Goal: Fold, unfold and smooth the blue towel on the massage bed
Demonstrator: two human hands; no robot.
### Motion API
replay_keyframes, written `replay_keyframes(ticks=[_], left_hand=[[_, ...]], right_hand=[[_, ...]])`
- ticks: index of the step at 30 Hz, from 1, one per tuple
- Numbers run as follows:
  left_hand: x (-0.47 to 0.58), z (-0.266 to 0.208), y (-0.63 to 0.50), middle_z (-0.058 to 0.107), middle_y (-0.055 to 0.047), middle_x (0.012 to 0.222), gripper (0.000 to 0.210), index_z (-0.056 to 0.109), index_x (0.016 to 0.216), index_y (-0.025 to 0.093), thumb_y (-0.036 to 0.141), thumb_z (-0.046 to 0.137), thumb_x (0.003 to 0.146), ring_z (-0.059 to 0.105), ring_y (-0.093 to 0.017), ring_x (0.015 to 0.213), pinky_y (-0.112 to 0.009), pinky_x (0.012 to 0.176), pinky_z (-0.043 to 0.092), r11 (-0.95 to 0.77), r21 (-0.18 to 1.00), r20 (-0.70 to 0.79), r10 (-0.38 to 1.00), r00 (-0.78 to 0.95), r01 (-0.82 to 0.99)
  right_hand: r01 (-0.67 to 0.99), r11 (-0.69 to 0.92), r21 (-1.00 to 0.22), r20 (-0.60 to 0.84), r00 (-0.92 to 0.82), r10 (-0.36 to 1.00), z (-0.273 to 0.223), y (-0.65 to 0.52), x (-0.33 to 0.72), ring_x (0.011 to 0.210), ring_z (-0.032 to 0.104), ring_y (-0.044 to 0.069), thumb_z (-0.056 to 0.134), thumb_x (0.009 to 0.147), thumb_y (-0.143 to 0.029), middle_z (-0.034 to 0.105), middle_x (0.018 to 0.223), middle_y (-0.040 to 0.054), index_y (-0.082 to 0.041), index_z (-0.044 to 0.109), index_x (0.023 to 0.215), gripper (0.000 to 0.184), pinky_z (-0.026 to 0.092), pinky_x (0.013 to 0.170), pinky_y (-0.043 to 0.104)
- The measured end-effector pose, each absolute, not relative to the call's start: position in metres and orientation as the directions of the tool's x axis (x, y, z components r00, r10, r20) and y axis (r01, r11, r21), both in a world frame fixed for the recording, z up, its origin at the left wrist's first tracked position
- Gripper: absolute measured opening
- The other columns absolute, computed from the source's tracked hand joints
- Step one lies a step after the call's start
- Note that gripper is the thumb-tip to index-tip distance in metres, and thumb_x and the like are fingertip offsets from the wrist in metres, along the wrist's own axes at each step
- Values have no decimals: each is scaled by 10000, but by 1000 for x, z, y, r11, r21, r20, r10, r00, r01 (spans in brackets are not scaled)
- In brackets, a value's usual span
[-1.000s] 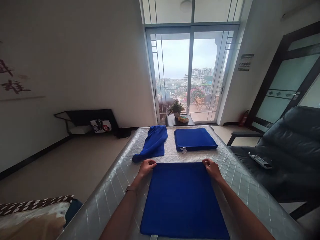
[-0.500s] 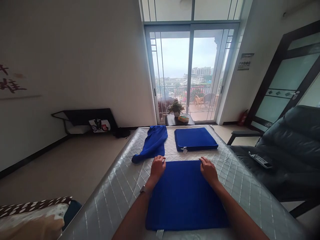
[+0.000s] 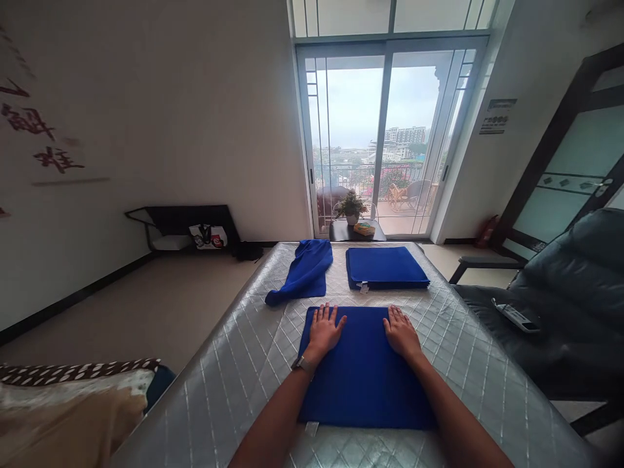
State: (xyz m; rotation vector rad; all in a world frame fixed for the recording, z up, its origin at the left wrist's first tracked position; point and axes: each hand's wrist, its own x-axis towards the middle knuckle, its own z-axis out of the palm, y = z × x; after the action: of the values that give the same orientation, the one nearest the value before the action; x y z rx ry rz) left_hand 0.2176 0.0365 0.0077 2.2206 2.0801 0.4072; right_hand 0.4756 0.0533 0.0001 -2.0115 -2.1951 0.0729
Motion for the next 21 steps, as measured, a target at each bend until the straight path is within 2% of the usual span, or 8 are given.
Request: replay_keyframes(ticks=[3,10,15,18,21], left_hand=[[175,4,35,310,-167,1645,761,359,1567,133,629,204,1011,247,-326,1531,-519,1241,217,21,230,142,988,-55,973],[164,-1,39,288,-183,1652,834,325,1576,103,675,179,988,233,-323,1536,-485,1242,217,12,223,123,992,-41,975],[179,16,39,321,-199,1632,830,361,1559,86,668,215,985,244,-347,1528,-515,1245,197,48,179,92,994,-66,983],[229,22,33,327,-216,1625,832,381,1541,42,637,161,1002,241,-329,1531,-480,1252,210,-76,191,164,985,44,979],[301,17,23,346,-158,1631,748,372,1558,102,576,145,1026,265,-270,1529,-435,1252,241,-320,229,192,941,280,919]], right_hand=[[984,81,-157,81,-69,994,2,54,474,1542,188,215,230,1025,-372,268,1657,126,-61,308,1583,644,138,1243,389],[989,93,-119,88,-82,993,11,37,472,1547,170,211,205,1025,-336,254,1660,115,-68,301,1588,631,118,1246,403],[978,112,-175,26,-109,994,10,19,473,1548,159,209,214,1025,-386,218,1669,110,-64,263,1597,658,122,1247,397],[979,108,-172,30,-105,994,8,17,472,1548,162,214,214,1026,-398,220,1669,113,-60,260,1597,665,129,1246,397],[982,114,-149,50,-108,993,5,17,474,1543,183,206,220,1022,-339,230,1667,108,-74,279,1595,634,141,1246,391]])
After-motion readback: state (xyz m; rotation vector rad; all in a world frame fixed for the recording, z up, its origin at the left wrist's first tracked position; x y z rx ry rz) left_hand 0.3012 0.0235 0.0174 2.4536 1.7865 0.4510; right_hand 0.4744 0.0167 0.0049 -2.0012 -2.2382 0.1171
